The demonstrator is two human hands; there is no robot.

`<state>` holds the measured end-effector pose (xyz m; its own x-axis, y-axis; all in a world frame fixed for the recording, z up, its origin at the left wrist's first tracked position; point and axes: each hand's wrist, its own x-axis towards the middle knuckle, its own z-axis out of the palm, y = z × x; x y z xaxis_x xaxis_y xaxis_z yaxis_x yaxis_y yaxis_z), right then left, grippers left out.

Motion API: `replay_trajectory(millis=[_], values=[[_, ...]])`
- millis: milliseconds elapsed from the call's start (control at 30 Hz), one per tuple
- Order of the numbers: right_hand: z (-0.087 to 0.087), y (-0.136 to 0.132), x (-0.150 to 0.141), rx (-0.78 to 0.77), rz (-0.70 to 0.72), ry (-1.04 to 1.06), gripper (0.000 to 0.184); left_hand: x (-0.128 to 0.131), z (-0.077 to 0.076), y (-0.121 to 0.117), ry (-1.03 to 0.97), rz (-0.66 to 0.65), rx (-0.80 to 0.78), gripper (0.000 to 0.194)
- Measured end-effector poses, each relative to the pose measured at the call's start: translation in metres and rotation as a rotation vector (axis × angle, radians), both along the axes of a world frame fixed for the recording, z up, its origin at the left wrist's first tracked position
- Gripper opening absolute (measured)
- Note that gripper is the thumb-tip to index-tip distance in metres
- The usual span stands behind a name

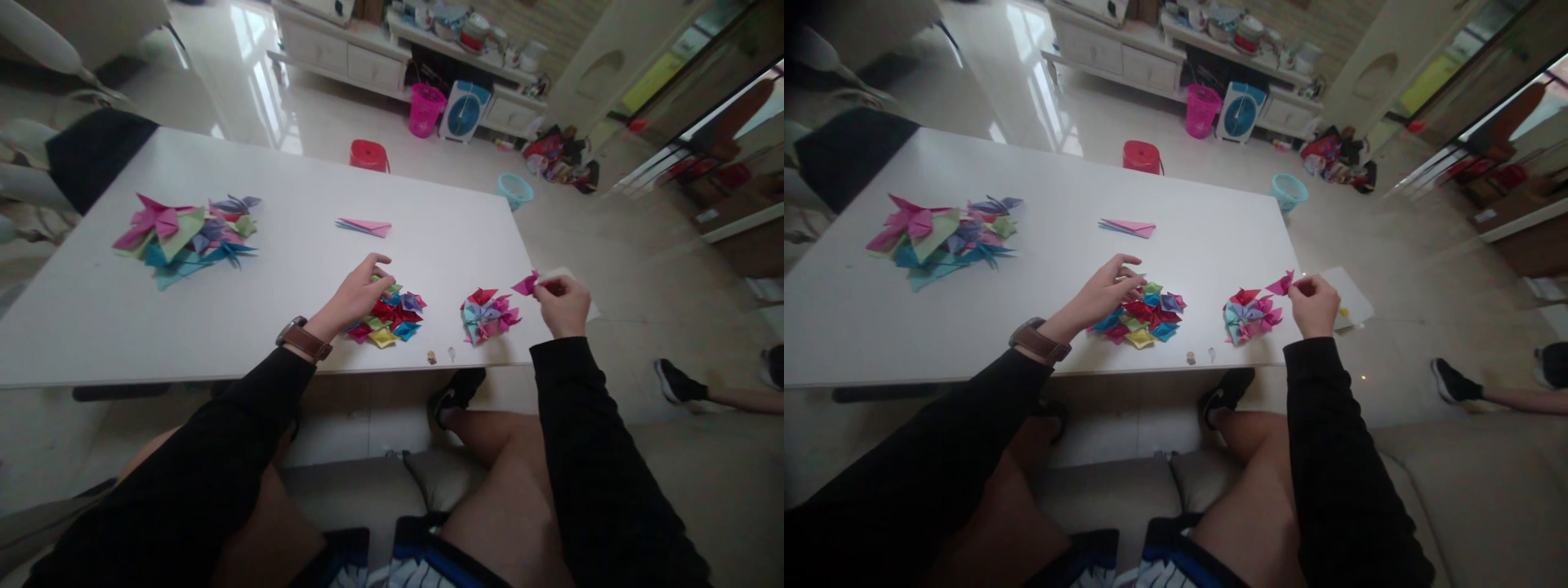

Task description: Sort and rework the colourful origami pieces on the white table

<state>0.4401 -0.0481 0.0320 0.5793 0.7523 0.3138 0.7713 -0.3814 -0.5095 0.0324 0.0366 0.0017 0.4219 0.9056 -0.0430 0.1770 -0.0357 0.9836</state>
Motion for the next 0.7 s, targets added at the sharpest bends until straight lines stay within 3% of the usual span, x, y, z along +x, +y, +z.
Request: replay_trajectory(millis=[167, 333, 467, 700], values=[[-0.004, -0.035, 0.030, -0.423, 0.029, 0.042, 0.005, 0.001, -0.002, 0.000, 0.018, -0.012, 0.030, 0.034], [-0.019, -0.046, 0.039, -0.732, 0.115, 0.197, 0.011, 0.003, -0.002, -0.001, 0.011, -0.019, 0.022, 0.032], [-0.032, -0.039, 0.039, -0.836, 0.064, 0.143, 0.015, 0.003, -0.003, -0.001, 0.034, -0.023, 0.033, 0.032], [-0.044, -0.027, 0.031, -0.857, 0.077, 0.138, 0.013, 0.003, -0.003, 0.000, 0.061, -0.021, 0.052, 0.032]])
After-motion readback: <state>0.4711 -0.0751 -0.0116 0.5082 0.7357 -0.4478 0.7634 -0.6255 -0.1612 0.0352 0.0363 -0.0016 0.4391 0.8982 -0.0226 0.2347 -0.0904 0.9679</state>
